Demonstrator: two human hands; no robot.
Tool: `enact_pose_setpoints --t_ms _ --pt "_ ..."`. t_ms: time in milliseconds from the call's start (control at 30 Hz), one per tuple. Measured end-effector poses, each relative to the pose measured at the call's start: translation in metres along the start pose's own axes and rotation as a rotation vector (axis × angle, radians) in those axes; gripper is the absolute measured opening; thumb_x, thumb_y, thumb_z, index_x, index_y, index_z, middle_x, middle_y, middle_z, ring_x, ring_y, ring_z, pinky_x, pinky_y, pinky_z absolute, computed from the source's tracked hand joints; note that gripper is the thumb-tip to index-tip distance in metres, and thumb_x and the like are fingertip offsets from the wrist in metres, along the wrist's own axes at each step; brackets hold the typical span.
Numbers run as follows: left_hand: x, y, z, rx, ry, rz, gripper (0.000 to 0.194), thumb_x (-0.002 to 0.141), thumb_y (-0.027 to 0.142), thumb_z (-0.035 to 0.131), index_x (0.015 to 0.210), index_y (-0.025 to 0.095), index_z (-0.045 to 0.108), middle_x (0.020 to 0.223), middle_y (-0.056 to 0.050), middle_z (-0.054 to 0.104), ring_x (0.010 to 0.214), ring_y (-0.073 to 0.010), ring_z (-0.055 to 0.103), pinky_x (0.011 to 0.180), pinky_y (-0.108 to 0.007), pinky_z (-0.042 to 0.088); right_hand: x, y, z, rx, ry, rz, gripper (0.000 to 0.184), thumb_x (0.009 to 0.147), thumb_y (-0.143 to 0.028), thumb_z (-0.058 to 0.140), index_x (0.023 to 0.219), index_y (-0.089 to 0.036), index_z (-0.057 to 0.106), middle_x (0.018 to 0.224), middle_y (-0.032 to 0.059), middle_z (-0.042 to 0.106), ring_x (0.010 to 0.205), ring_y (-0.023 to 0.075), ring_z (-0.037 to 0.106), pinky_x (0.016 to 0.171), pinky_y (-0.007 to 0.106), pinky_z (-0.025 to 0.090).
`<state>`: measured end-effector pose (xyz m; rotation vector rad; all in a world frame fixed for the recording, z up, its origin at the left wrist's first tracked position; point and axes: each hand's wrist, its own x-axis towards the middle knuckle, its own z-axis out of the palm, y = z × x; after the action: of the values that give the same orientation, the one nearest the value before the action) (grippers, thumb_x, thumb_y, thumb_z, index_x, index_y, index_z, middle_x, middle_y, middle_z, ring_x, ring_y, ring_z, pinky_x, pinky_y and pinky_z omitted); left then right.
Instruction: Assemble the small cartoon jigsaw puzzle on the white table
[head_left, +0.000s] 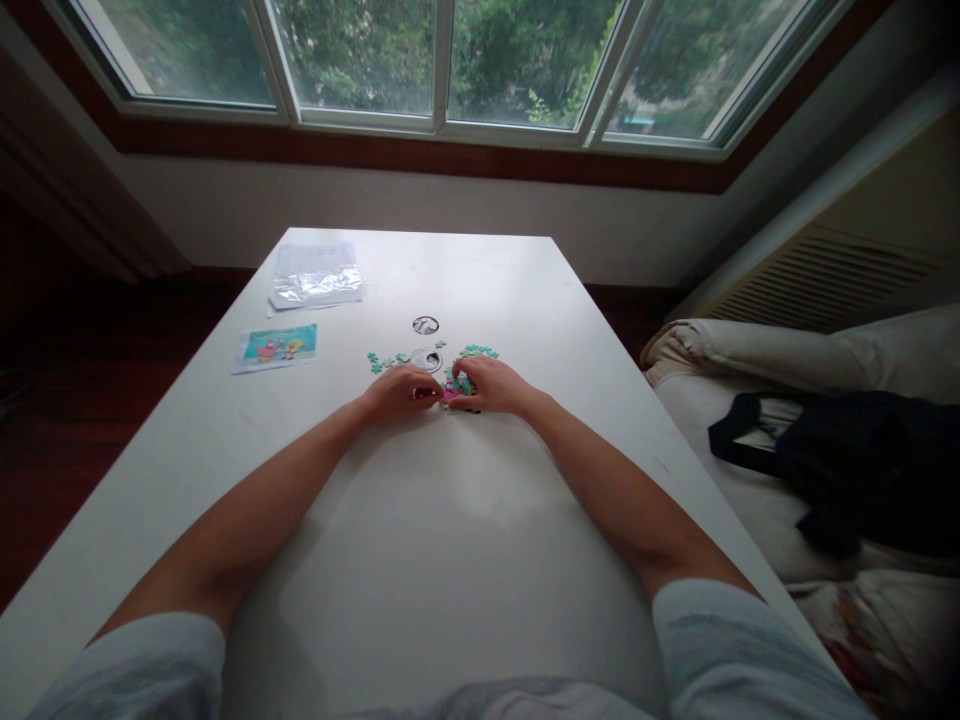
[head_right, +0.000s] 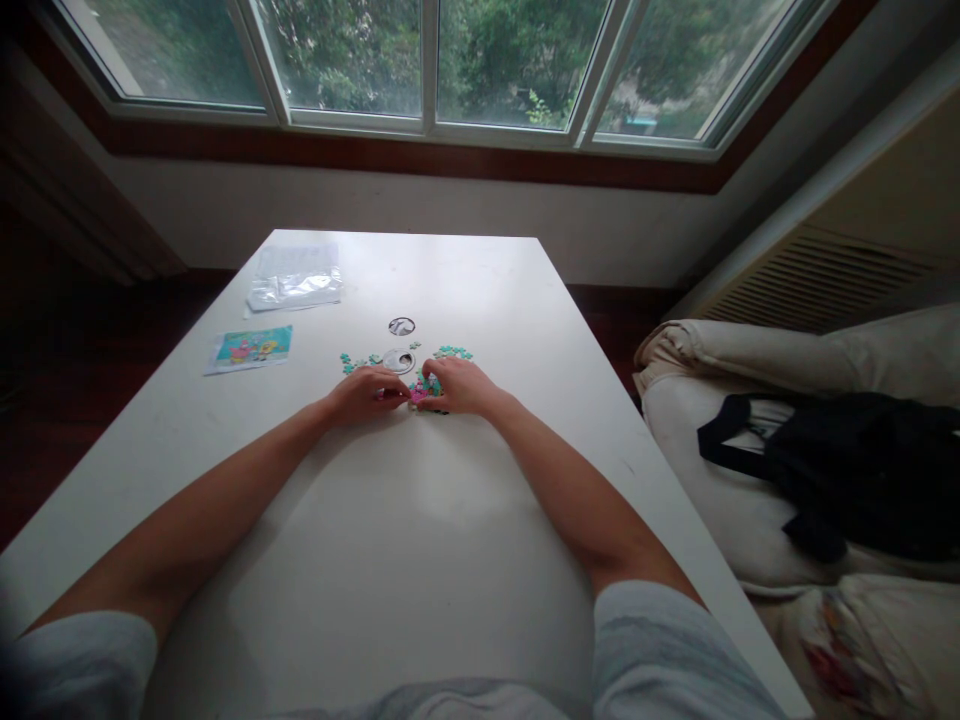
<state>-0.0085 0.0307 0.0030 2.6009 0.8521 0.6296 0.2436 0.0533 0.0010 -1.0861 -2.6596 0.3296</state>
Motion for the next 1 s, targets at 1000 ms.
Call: enact_pose_setpoints --t_ms 1000 --pt "-0.016 0.078 -0.064 0.400 -0.765 -0.435 0.017 0.072 0.037 0.072 0.080 0.023 0.078 0.079 -0.006 0.074 0.074 -0.0214 0.064 0.064 -0.029 0.041 0.000 0.000 -0.002 0.021 -0.027 0.006 0.044 0.088 -0.058 0.070 0.111 -0.021 0.063 0.101 0.0085 0.067 0.092 0.0237 0.057 0.079 0.031 0.037"
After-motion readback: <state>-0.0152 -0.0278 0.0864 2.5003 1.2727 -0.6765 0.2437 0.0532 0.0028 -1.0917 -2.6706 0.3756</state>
